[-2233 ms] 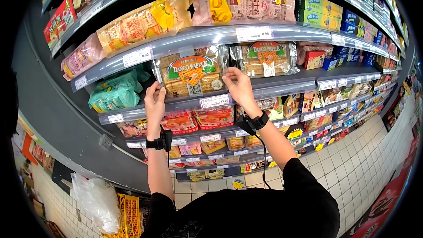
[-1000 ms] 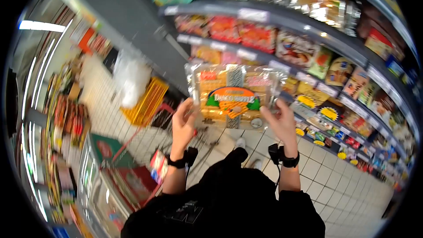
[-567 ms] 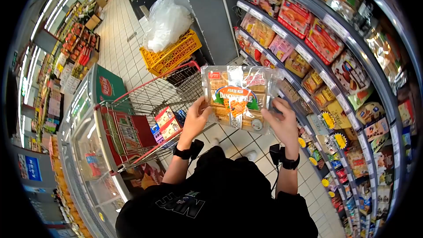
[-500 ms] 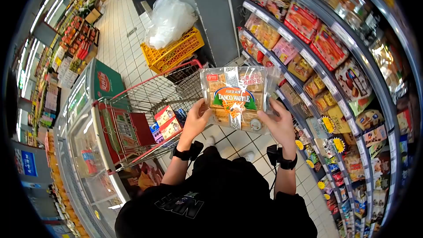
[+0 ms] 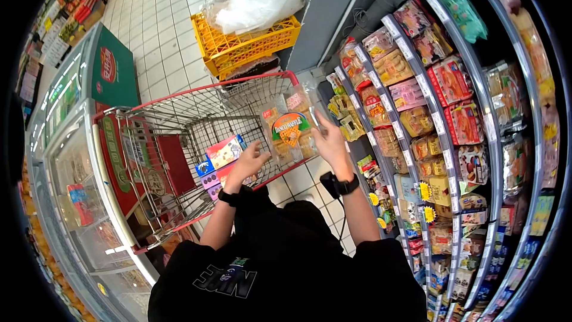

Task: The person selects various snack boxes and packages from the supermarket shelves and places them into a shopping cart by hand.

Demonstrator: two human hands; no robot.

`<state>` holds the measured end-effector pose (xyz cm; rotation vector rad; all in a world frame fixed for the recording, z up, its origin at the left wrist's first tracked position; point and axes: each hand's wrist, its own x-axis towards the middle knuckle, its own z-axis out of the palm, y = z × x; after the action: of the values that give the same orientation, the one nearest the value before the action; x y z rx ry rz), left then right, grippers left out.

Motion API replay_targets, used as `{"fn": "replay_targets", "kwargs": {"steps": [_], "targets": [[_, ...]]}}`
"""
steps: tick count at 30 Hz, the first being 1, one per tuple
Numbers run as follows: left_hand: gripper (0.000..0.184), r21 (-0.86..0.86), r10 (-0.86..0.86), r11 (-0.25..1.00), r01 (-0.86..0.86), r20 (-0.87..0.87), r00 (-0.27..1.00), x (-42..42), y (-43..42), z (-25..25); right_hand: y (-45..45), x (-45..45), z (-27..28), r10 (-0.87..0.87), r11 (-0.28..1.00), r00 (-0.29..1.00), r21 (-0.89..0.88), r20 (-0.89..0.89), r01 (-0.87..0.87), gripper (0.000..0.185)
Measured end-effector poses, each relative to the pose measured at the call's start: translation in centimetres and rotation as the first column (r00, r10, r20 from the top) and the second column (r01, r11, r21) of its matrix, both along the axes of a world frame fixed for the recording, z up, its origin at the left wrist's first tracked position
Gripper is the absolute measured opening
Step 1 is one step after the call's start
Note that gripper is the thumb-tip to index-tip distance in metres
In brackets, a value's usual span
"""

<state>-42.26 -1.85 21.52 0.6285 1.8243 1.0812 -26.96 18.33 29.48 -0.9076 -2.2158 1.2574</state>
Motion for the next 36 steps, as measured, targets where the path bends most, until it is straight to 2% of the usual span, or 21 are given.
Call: {"fn": "replay_targets", "kwargs": {"steps": [1,3,4,6,8,9,10,12,14,15,18,20,21,22,28,30,32,34,35,36], "targets": [[0.062,0.016,0.043,0.999,-0.043,0.001,0.999,-1.0,-0.7,-0.7,0.1,-1.5,-0.8,0.004,1.000,1.000,-0.001,0.017,-0.004,0.054],[0.060,0.030,0.093,0.995,-0.093,0.013,0.996,-2.5,-1.9,-1.2,0.2,-4.3,-2.4,0.038,0.980,0.930,-0.195,0.366,0.037,0.052],[0.057,0.035,0.152,0.988,-0.153,0.021,0.988,-3.2,-2.5,-0.8,0.1,-5.6,-3.2,0.045,0.980,0.926,-0.195,0.376,0.031,0.052],[0.054,0.039,0.226,0.973,-0.227,0.030,0.974,-4.5,-3.4,-1.1,0.2,-8.0,-5.2,0.095,0.974,0.804,-0.223,0.586,0.047,0.052],[0.049,0.078,0.217,0.974,-0.215,-0.018,0.976,-5.2,-4.3,-1.8,1.9,-7.4,-15.2,0.107,0.985,0.895,-0.169,0.433,-0.036,0.056],[0.045,0.076,0.245,0.966,-0.246,0.016,0.969,-5.5,-4.8,-0.8,2.7,-7.1,-20.0,0.122,0.988,0.927,-0.135,0.354,-0.078,0.058],[0.043,0.087,0.274,0.957,-0.277,0.045,0.961,-5.6,-5.3,-0.8,2.0,-8.1,-19.0,0.117,0.974,0.910,-0.225,0.399,-0.027,0.060],[0.042,0.025,0.311,0.950,-0.311,0.019,0.950,-5.4,-6.2,1.9,1.7,-8.5,-21.4,0.151,0.975,0.875,-0.218,0.460,-0.054,0.055],[0.038,0.028,0.357,0.934,-0.357,0.019,0.934,-5.2,-6.7,3.3,2.4,-9.5,-23.2,0.216,0.947,0.833,-0.318,0.509,-0.051,0.048],[0.037,0.007,0.383,0.924,-0.383,-0.012,0.924,-5.1,-7.2,3.9,2.5,-9.2,-26.0,0.224,0.959,0.828,-0.265,0.514,-0.095,0.045],[0.035,-0.030,0.472,0.880,-0.474,-0.059,0.880,-3.9,-8.2,4.0,3.4,-9.0,-30.9,0.261,0.955,0.804,-0.266,0.534,-0.133,0.047],[0.034,-0.075,0.521,0.849,-0.522,-0.041,0.853,-3.2,-8.3,5.0,3.5,-9.8,-29.7,0.219,0.968,0.745,-0.235,0.630,-0.086,0.048],[0.034,-0.080,0.517,0.851,-0.519,-0.042,0.855,-2.9,-7.9,5.2,3.9,-9.7,-29.6,0.190,0.978,0.752,-0.186,0.631,-0.091,0.050],[0.034,-0.092,0.516,0.850,-0.518,-0.052,0.855,-2.5,-7.7,5.3,4.1,-9.6,-29.4,0.189,0.971,0.746,-0.232,0.638,-0.047,0.051],[0.035,-0.114,0.468,0.877,-0.467,-0.015,0.883,-0.9,-5.0,5.6,4.7,-8.2,-30.1,0.116,0.981,0.796,-0.195,0.594,0.002,0.052],[0.034,-0.097,0.439,0.895,-0.435,0.020,0.898,-0.8,-4.0,6.1,4.4,-8.3,-30.1,-0.018,0.985,0.796,-0.127,0.606,0.119,0.042],[0.034,-0.074,0.421,0.906,-0.416,0.069,0.904,-0.7,-3.1,6.5,4.7,-8.1,-32.3,-0.047,0.977,0.789,-0.135,0.612,0.163,0.037],[0.033,-0.050,0.378,0.926,-0.375,0.064,0.924,-0.8,-2.4,6.9,5.1,-7.5,-33.6,-0.007,0.964,0.725,-0.188,0.689,0.188,0.038],[0.033,-0.053,0.355,0.934,-0.352,0.052,0.934,-0.7,-1.8,7.4,5.3,-7.3,-35.6,-0.085,0.979,0.633,-0.052,0.770,0.195,0.041],[0.032,-0.056,0.332,0.943,-0.329,0.039,0.943,-0.6,-1.4,8.0,5.6,-7.2,-32.8,-0.110,0.975,0.638,-0.042,0.762,0.219,0.041]]}}
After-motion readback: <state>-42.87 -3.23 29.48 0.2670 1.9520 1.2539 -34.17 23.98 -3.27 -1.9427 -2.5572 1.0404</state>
